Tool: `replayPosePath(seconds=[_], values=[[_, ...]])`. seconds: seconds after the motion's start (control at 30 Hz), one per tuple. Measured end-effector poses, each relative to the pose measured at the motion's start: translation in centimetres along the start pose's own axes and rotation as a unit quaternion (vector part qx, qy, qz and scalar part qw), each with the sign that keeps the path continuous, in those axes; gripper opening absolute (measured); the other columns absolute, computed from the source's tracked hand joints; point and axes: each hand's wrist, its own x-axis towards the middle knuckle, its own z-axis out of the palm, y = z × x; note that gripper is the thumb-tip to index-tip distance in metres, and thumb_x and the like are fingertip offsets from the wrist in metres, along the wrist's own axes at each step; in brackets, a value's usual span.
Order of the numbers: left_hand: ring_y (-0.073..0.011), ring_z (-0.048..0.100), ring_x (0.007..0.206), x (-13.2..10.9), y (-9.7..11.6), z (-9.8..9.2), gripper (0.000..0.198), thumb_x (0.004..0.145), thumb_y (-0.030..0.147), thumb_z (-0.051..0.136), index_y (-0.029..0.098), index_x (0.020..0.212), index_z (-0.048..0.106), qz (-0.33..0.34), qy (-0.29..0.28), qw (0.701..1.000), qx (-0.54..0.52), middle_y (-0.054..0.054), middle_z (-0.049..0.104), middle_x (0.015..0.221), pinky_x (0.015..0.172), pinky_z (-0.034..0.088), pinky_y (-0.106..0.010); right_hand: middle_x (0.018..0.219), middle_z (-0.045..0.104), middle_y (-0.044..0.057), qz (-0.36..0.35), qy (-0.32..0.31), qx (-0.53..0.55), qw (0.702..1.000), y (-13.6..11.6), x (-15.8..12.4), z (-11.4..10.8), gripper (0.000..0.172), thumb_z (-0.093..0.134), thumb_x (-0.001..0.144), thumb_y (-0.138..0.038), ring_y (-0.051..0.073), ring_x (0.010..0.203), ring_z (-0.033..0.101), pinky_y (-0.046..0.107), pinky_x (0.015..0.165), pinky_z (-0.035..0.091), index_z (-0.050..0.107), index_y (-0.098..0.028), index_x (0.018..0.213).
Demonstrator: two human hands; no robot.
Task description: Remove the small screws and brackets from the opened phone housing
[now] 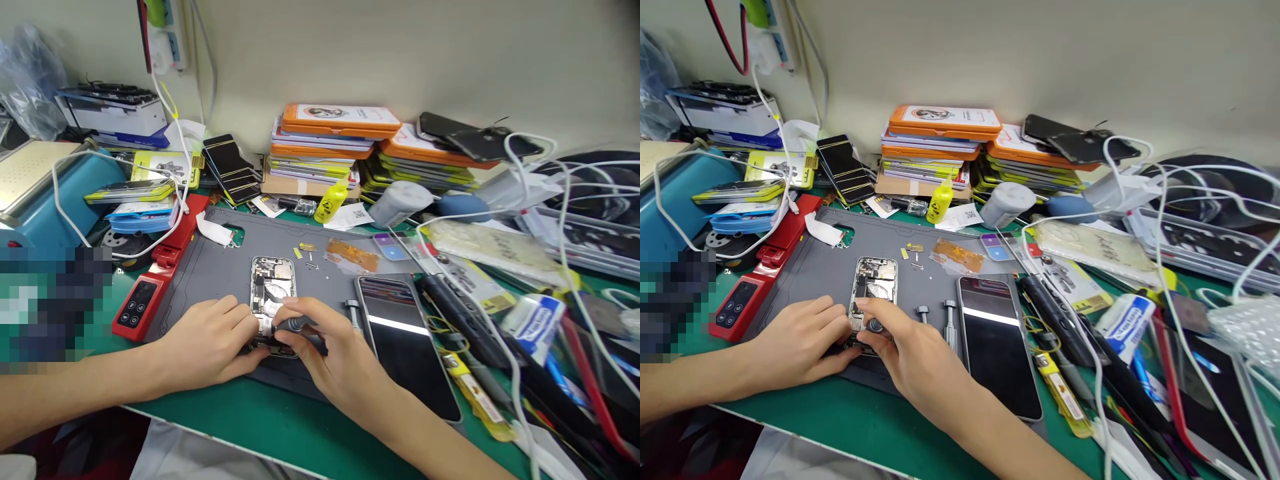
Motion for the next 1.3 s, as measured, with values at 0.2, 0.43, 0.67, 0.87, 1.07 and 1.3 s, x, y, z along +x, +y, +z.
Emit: replayPosePath(seconds=[0.2,0.43,0.67,0.87,1.07,1.3], values=[[-0.0221,0.057,0.073,0.0,0.1,0.1,0.031,0.118,0.039,0.053,0.023,0.092,0.057,-0.009,-0.007,1.000,-0.010,-0.003,0.065,0.084,0.063,0.044,-0.036,0.117,0.085,0.004,-0.029,-0.003,0.002,1.000,-0.2,0.5,-0.3,0.037,0.062,0.116,-0.028,0.018,0.087,0.086,0.027,0.073,0.071,0.053,-0.035,0.152],[-0.0226,0.062,0.076,0.3,0.0,-0.4,0.026,0.120,0.039,0.050,0.021,0.105,0.062,-0.030,-0.027,0.997,-0.061,-0.003,0.075,0.091,0.066,0.047,-0.037,0.153,0.073,0.016,-0.103,-0.045,-0.005,0.994,-0.7,0.4,-1.1,0.067,0.052,0.103,-0.005,0.026,0.143,0.073,0.045,0.111,0.069,0.041,-0.028,0.166],[-0.0195,0.072,0.077,1.2,-0.2,-1.6,0.019,0.118,0.029,0.051,0.023,0.106,0.065,-0.168,-0.058,0.963,-0.202,0.002,0.076,0.088,0.066,0.049,-0.031,0.162,0.066,0.017,-0.104,-0.026,-0.006,0.994,-0.5,0.0,-1.3,0.074,0.048,0.105,-0.004,0.025,0.154,0.064,0.046,0.117,0.065,0.034,-0.028,0.174],[-0.0186,0.079,0.097,2.2,-0.1,-2.2,0.013,0.111,0.022,0.066,0.025,0.112,0.078,-0.164,-0.074,0.953,-0.243,0.001,0.079,0.113,0.079,0.055,-0.027,0.153,0.071,0.015,-0.051,-0.014,-0.004,0.999,-0.3,-0.5,-1.1,0.070,0.049,0.110,-0.008,0.026,0.130,0.079,0.039,0.095,0.072,0.033,-0.031,0.175],[-0.0172,0.077,0.093,2.3,-0.8,-2.3,0.005,0.105,0.025,0.079,0.024,0.109,0.083,-0.132,-0.097,0.947,-0.277,0.000,0.078,0.113,0.077,0.053,-0.024,0.115,0.078,0.004,0.023,0.008,0.111,0.994,0.1,-0.5,-0.3,0.069,0.061,0.113,-0.015,0.018,0.090,0.082,0.035,0.082,0.073,0.034,-0.037,0.173],[-0.0161,0.077,0.093,1.7,-0.8,-1.2,0.013,0.111,0.025,0.074,0.023,0.103,0.084,-0.122,-0.046,0.949,-0.288,0.000,0.079,0.106,0.081,0.051,-0.023,0.120,0.072,0.006,0.027,0.057,0.149,0.987,-0.1,-0.7,-0.7,0.070,0.056,0.114,-0.013,0.021,0.105,0.080,0.039,0.090,0.075,0.034,-0.041,0.174]])
